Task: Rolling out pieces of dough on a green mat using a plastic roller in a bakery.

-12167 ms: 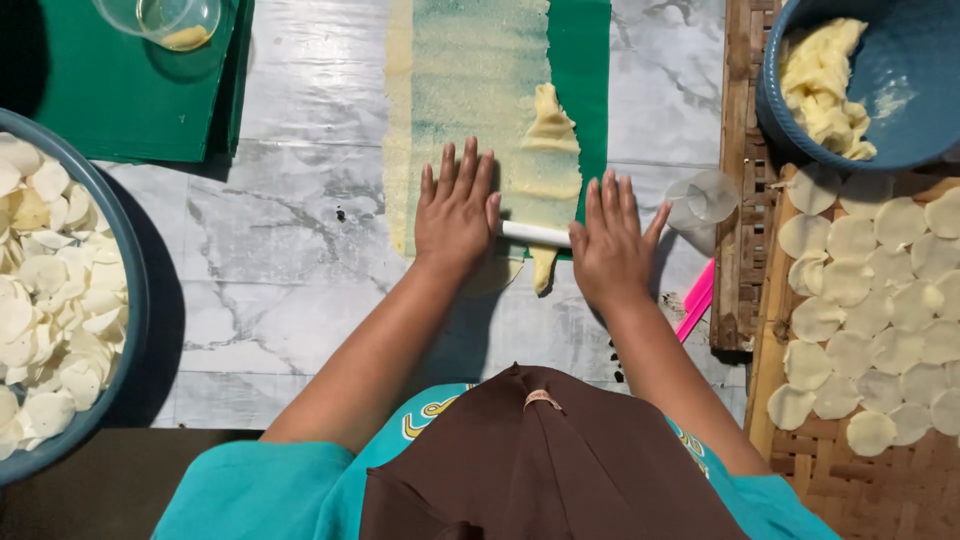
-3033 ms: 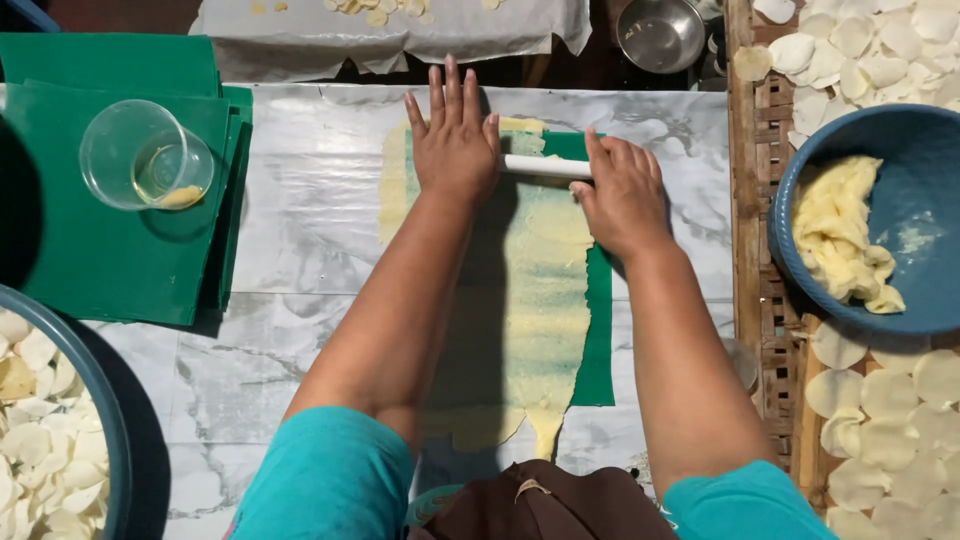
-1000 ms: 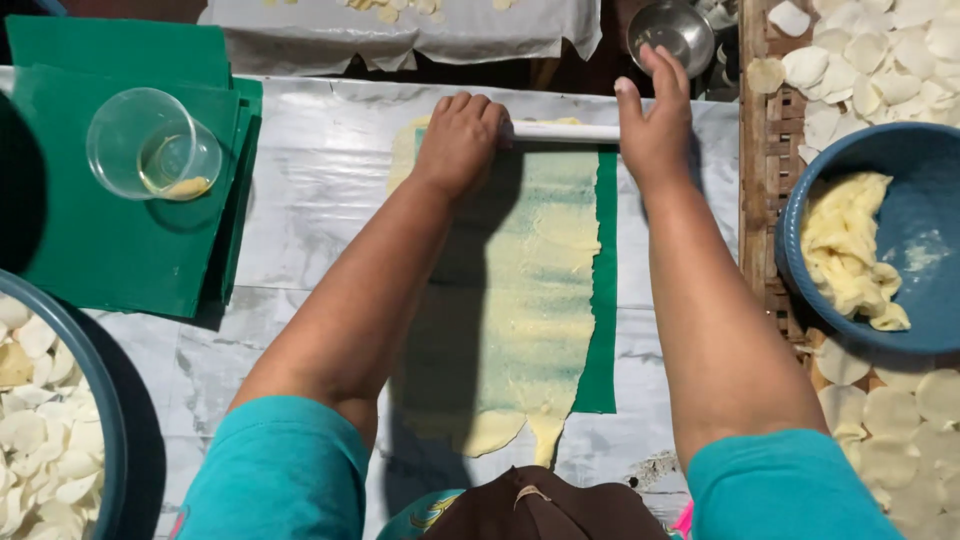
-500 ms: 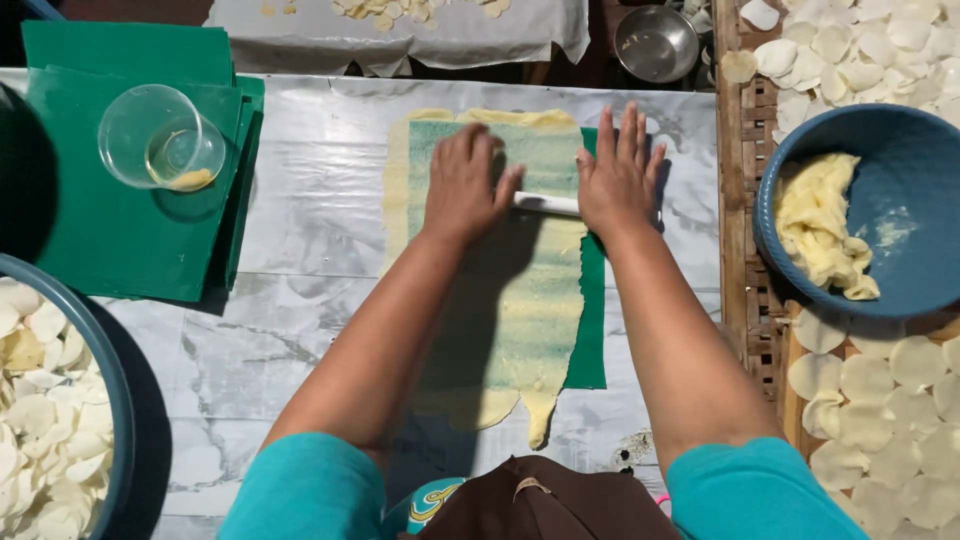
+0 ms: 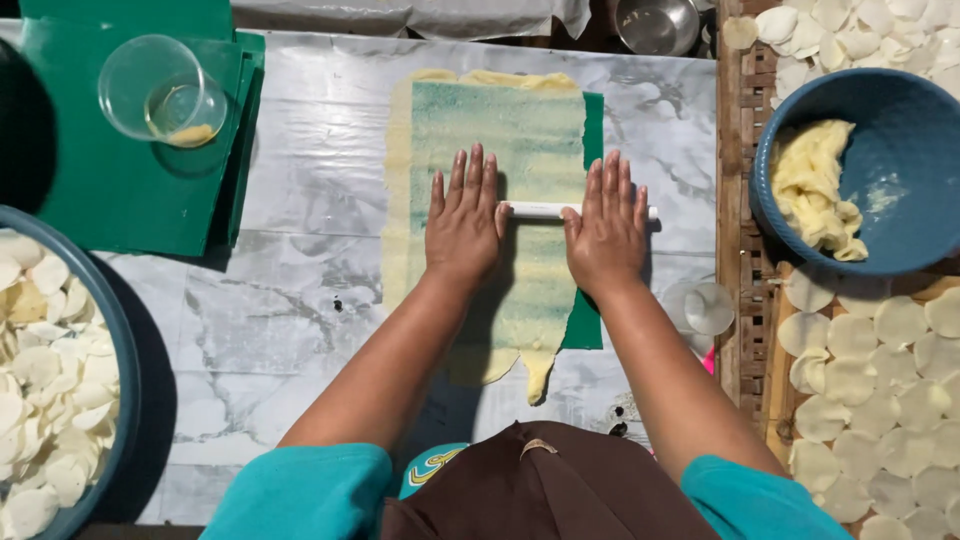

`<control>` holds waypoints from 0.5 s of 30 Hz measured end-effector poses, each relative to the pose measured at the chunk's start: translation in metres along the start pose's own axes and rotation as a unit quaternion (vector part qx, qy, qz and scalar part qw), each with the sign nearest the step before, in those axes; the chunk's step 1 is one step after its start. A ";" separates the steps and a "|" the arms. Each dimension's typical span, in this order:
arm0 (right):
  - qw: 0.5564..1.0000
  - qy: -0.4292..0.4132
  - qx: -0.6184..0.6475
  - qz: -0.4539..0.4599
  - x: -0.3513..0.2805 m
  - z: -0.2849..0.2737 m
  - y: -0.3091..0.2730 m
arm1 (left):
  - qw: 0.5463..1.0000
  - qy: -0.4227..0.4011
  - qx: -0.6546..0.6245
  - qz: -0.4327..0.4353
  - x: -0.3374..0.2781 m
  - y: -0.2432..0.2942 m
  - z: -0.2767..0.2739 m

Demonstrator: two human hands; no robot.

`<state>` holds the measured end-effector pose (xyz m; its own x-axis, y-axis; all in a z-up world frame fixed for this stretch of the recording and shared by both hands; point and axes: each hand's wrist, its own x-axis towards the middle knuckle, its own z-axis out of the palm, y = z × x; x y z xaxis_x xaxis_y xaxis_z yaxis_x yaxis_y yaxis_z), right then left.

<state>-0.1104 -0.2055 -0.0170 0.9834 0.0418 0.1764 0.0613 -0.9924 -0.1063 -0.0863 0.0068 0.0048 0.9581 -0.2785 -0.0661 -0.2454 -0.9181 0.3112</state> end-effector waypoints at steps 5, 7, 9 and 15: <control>0.992 -0.038 0.092 0.075 0.047 0.008 0.038 | 0.999 0.040 0.006 -0.035 0.026 -0.007 0.002; 0.992 -0.036 0.082 0.088 0.063 -0.001 0.027 | 0.998 0.043 0.007 -0.050 0.041 0.000 -0.019; 0.991 -0.033 0.073 0.105 0.068 -0.007 0.017 | 0.997 0.045 0.007 -0.063 0.051 0.001 -0.018; 0.985 -0.140 -0.006 0.097 0.013 -0.010 0.004 | 0.999 -0.013 -0.006 -0.035 0.007 0.003 0.009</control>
<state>-0.0996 -0.2097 -0.0049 0.9851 -0.1211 -0.1223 -0.1335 -0.9861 -0.0991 -0.0815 -0.0008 -0.0029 0.9689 -0.2209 -0.1118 -0.1761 -0.9323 0.3159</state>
